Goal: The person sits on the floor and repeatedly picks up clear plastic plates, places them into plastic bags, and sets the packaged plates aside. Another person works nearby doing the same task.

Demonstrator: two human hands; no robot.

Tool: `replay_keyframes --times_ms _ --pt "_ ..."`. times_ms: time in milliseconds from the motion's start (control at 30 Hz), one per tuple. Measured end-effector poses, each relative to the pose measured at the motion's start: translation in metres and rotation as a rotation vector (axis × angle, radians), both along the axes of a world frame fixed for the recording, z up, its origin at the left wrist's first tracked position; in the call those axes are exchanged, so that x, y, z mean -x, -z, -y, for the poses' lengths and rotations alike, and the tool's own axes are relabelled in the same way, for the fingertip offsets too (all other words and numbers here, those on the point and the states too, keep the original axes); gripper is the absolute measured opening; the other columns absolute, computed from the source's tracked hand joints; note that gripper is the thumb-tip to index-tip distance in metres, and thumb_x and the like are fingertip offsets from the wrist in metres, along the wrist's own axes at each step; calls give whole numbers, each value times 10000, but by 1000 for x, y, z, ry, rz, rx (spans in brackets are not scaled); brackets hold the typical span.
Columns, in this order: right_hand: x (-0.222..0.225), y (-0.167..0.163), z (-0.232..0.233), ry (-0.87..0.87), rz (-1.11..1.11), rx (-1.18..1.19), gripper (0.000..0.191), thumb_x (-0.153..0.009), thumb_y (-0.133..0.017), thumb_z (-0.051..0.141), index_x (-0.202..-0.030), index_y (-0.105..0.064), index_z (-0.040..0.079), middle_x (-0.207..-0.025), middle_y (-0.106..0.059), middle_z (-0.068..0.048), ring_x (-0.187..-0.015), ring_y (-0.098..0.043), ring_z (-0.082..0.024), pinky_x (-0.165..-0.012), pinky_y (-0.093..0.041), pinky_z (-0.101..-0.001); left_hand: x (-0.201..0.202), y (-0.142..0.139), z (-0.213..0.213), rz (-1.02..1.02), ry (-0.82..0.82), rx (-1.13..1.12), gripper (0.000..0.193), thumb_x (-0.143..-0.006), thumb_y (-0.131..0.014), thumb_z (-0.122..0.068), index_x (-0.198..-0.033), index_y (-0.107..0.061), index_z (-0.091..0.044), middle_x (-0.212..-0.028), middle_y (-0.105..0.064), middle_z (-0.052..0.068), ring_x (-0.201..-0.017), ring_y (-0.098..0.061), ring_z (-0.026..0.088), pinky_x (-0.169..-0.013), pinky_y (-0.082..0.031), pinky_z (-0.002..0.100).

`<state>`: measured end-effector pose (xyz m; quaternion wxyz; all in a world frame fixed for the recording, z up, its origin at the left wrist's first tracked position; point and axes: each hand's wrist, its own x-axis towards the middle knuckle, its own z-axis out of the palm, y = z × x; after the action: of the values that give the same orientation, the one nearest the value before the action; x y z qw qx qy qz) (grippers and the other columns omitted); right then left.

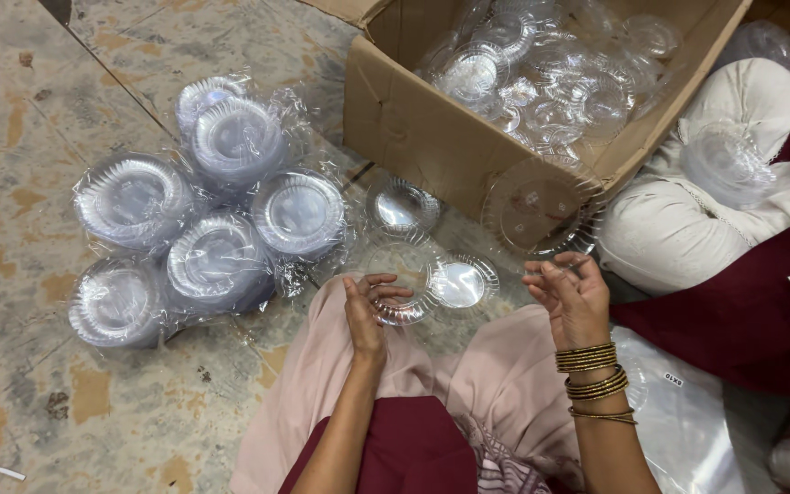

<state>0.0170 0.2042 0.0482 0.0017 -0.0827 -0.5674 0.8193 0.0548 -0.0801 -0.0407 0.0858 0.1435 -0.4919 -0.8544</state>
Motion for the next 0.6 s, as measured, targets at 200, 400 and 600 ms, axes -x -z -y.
replay_keyframes --times_ms 200,400,600 --pt "2 5 -5 26 -1 -104 211 -1009 -631 105 -1183 -521 60 -1037 -737 -194 -846 -738 -205 -731 -610 -296 1 2 1 40 29 -7 796 -1038 -211 -630 -1089 -639 39 -824 -744 212 -595 -687 191 -540 -573 287" --pt "21 55 1 -50 86 -456 240 -1049 -560 148 -1222 -510 -11 -920 -725 -224 -707 -736 -248 -610 -615 -348 2 5 2 16 55 -56 873 -1036 -161 -642 -1013 -680 60 -777 -738 200 -561 -686 206 -519 -589 308" --pt "29 79 35 -220 272 -676 313 -997 -572 134 -1260 -527 -30 -913 -729 -212 -645 -734 -261 -554 -615 -368 1 6 2 -33 89 38 893 -1055 -132 -623 -989 -702 61 -760 -748 195 -557 -679 194 -503 -540 275"
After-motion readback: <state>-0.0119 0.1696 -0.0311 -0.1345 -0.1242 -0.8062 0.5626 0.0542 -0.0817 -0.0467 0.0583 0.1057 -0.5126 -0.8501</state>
